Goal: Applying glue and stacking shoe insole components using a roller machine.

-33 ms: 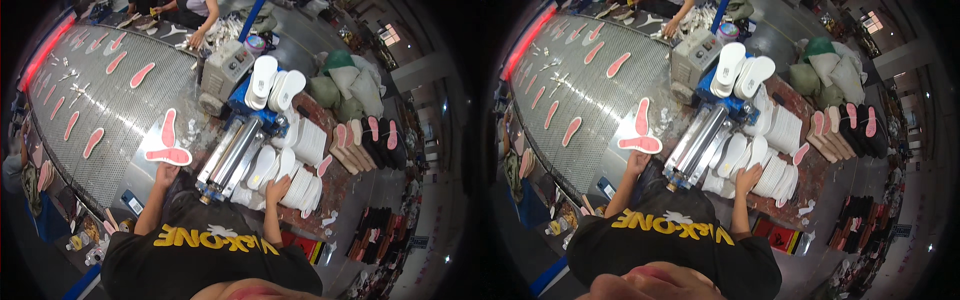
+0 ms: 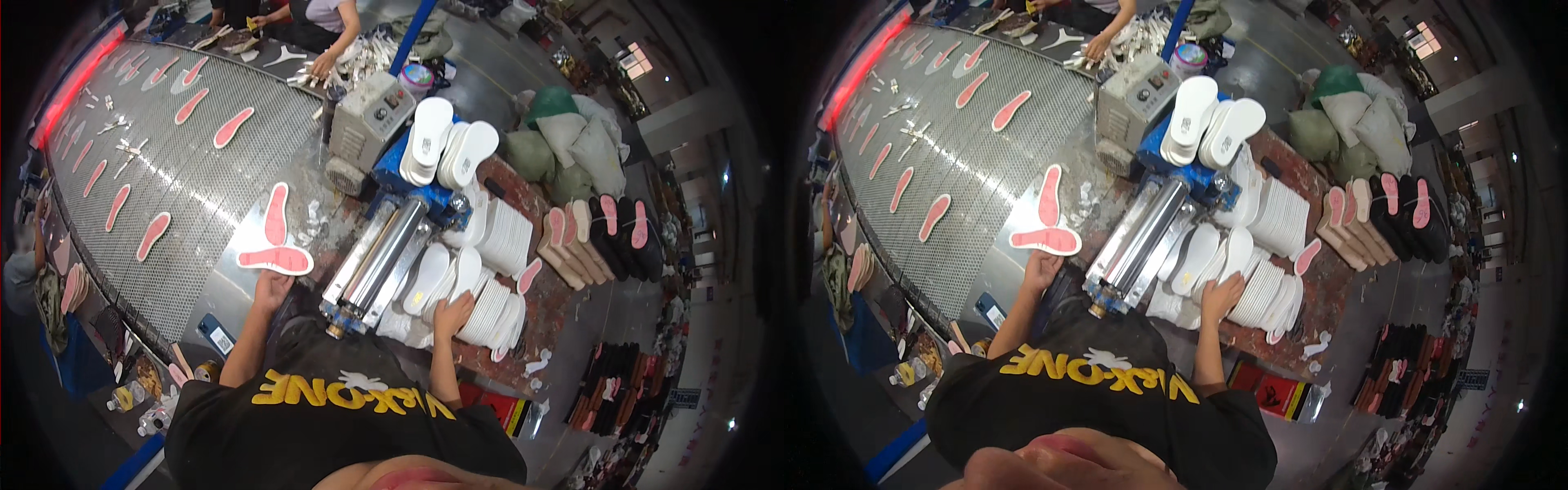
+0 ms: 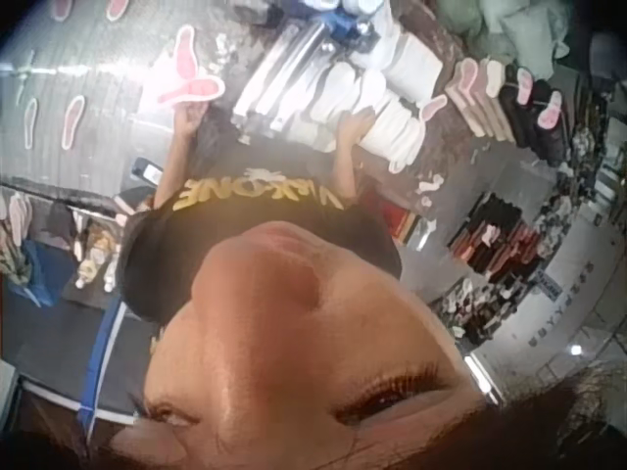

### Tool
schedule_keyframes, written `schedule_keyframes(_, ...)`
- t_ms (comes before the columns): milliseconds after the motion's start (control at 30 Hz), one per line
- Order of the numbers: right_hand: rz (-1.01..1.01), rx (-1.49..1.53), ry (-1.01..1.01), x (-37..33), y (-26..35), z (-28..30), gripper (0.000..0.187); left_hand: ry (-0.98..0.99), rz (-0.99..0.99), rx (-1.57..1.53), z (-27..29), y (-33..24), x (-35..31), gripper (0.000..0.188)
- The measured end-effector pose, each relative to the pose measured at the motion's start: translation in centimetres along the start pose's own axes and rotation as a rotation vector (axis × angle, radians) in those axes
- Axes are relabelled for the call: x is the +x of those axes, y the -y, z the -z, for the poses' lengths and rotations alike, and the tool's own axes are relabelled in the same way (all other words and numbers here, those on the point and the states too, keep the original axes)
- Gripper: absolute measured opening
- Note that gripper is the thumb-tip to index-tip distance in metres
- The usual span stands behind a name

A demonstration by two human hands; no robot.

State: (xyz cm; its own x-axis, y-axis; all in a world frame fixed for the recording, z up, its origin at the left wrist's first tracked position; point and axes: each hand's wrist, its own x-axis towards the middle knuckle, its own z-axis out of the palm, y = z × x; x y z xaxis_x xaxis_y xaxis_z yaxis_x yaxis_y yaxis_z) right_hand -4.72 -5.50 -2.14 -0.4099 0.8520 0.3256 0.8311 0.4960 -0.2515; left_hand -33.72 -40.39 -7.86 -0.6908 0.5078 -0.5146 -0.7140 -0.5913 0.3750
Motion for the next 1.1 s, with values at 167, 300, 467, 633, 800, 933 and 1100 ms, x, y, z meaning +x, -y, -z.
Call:
schedule_keyframes(167, 0.008, -0.006, 0.051, -0.1, -0.3, -0.2, 0.069, -0.103, 0.002, -0.093, 1.5, -0.5, 1.0, 0.032)
schedule_keyframes(300, 0.043, 0.017, 0.010, -0.4, -0.8, -0.2, 0.065, -0.157, -0.037, -0.198, 4.3, -1.1, 1.8, 0.029)
schedule_keyframes(467, 0.052, 0.049, -0.031, -0.1, -0.3, -0.3, 0.061, -0.304, -0.099, -0.246, 5.5, -3.3, 1.4, 0.043)
schedule_keyframes(633, 0.023, 0.041, 0.016, 0.1, -0.6, -0.5, 0.063, -0.311, -0.223, -0.357, 8.2, -6.6, 2.0, 0.039)
schedule_keyframes(800, 0.119, 0.065, 0.048, -0.1, -1.4, -0.4, 0.063, -0.405, -0.350, -0.460, 11.7, -10.1, 2.7, 0.042)
schedule_keyframes(933, 0.108, 0.075, 0.073, 0.1, -1.0, -0.2, 0.064, -0.465, -0.405, -0.530, 12.5, -13.2, 3.4, 0.040)
schedule_keyframes(1100, 0.077, 0.046, 0.111, 0.2, -0.8, -0.2, 0.065, -0.414, -0.495, -0.594, 15.8, -16.3, 3.7, 0.043)
